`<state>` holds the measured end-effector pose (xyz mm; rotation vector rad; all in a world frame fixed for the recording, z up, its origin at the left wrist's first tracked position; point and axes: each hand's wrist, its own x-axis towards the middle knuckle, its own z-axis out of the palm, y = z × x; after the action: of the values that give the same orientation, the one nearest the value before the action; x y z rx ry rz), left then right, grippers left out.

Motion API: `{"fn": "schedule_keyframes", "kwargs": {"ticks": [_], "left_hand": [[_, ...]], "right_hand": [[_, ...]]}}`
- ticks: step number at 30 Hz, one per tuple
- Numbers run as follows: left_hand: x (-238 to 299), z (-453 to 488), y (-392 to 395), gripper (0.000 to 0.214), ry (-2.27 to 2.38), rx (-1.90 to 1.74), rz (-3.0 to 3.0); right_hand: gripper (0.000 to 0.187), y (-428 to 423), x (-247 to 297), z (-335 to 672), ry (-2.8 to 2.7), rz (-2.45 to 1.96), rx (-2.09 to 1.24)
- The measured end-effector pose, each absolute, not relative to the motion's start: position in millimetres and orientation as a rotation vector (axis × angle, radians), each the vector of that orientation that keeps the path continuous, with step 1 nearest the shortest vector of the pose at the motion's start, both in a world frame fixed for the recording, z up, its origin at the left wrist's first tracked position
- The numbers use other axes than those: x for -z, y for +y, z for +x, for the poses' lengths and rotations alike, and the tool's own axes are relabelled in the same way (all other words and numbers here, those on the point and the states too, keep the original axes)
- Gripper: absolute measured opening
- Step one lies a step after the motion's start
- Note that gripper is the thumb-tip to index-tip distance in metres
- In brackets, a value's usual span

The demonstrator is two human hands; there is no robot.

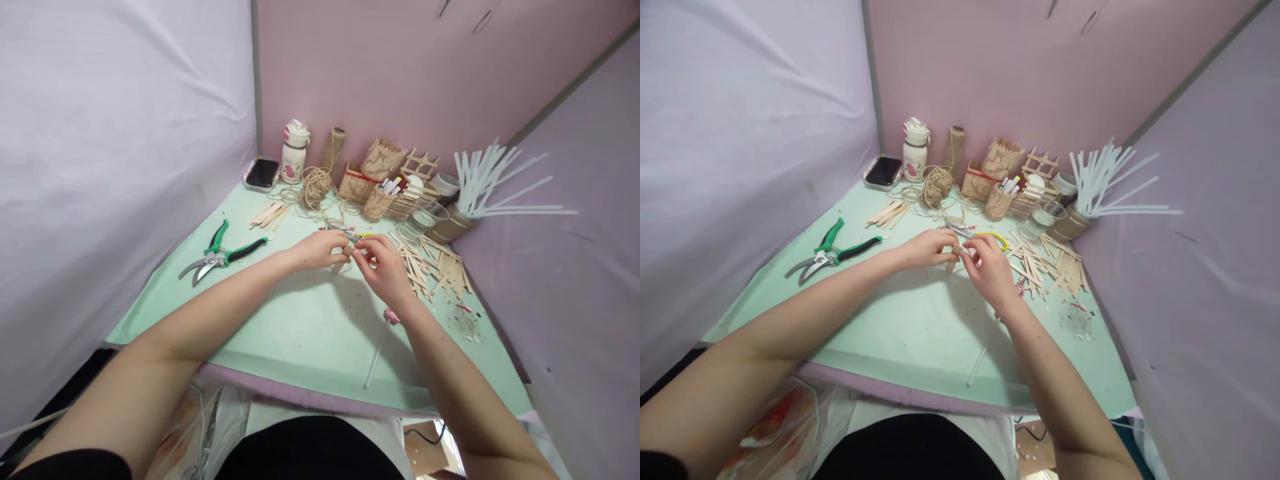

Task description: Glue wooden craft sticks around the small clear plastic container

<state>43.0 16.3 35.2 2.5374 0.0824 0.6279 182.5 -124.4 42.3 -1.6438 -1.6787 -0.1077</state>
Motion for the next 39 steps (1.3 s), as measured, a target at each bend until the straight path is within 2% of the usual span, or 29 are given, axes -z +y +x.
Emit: {"fn": "schedule_keyframes", "kwargs": {"ticks": [18,26,33,39], "left_hand": [[-37.4,45.8,15.6,0.014,0.072,-0.576,2.525],[-40.5,46.1,15.9,0.013,0.029,-0.55,2.494],[-38.4,46.4,14.5,0.011,0.054,-0.548,2.522],[-37.6,44.2,17.2,0.007,0.093,-0.531,2.538]], "right_hand": [[0.019,-119.1,-59.0,180.5,-2.082,-1.79,0.402],[0.016,-109.3,-72.5,185.2,-1.894,-1.755,-0.039],[0.008,-108.7,-83.4,188.2,-1.667,-1.816,-0.141],[0.023,-148.0,-96.9,178.0,-1.655,-1.776,-0.151]]}}
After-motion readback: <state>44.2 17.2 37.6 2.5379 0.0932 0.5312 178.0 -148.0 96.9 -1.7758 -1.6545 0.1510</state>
